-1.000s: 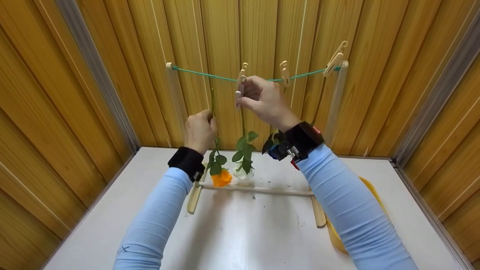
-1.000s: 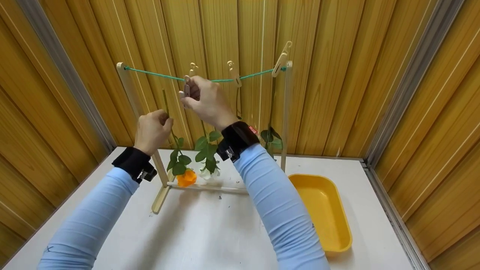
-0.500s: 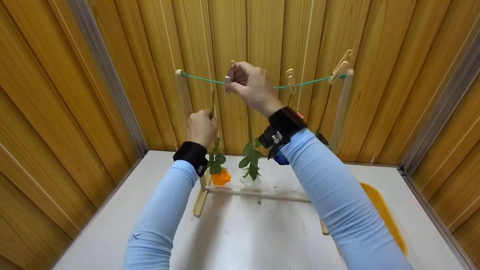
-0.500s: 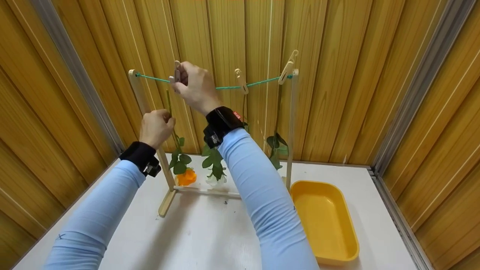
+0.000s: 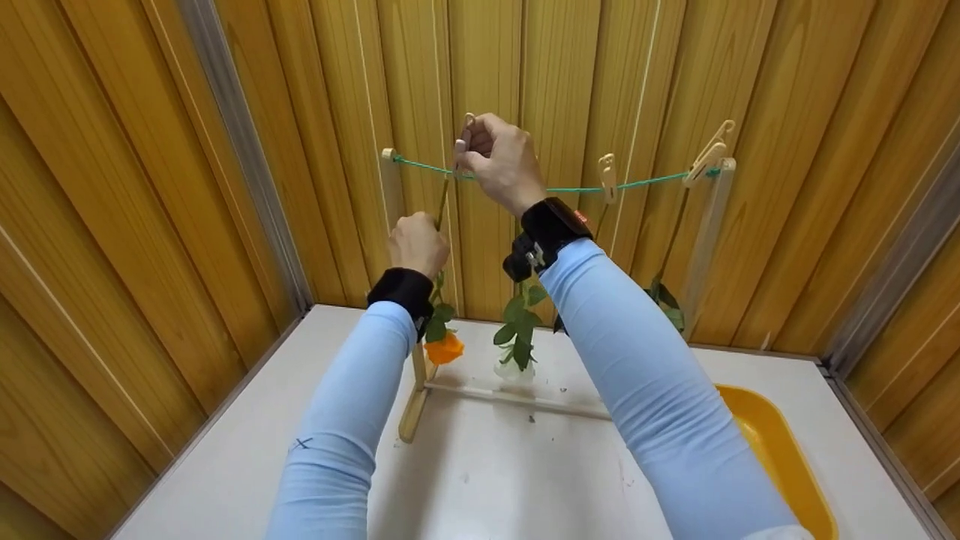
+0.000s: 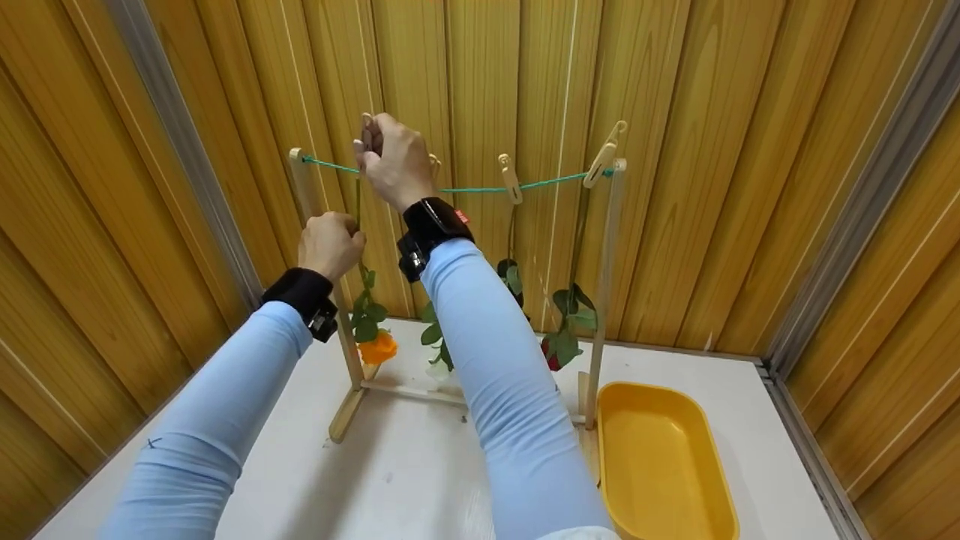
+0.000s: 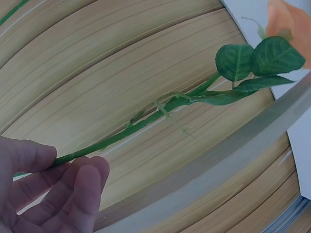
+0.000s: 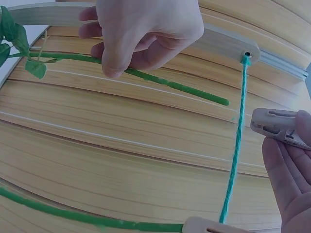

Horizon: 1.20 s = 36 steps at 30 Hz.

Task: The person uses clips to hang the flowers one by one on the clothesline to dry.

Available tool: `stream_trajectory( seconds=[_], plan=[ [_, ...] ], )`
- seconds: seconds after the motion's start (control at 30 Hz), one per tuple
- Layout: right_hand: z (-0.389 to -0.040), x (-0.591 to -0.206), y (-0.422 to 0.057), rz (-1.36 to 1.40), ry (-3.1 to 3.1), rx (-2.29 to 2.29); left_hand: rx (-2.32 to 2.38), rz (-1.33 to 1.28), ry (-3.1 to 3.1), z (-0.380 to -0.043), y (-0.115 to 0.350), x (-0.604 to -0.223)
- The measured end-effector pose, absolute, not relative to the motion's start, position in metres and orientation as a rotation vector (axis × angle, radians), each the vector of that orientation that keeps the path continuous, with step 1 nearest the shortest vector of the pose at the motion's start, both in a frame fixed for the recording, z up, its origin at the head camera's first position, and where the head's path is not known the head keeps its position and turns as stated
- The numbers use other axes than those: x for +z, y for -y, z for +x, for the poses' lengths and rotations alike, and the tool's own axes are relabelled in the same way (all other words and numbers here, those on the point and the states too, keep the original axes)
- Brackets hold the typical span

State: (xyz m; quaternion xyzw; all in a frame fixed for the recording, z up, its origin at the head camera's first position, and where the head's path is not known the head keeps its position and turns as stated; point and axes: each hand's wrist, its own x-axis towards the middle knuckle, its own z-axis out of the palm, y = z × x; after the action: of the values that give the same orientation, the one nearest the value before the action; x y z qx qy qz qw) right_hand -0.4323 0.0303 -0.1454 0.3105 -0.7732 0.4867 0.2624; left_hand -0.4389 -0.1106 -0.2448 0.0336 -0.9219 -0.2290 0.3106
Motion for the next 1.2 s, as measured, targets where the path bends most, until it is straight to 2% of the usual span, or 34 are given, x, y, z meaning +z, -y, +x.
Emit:
stream_trajectory(
  seconds=[0.5,1.2],
  plan=[
    [-0.440,-0.141,-0.022,0.714,2.118,1.353,-0.811,0.071,2.378,-0.437,0.099,-0.237],
    [-0.439,-0.143,-0.021,0.735,2.156,1.337,-0.865,-0.049,2.352,-0.433,0.090,-0.225]
  ],
)
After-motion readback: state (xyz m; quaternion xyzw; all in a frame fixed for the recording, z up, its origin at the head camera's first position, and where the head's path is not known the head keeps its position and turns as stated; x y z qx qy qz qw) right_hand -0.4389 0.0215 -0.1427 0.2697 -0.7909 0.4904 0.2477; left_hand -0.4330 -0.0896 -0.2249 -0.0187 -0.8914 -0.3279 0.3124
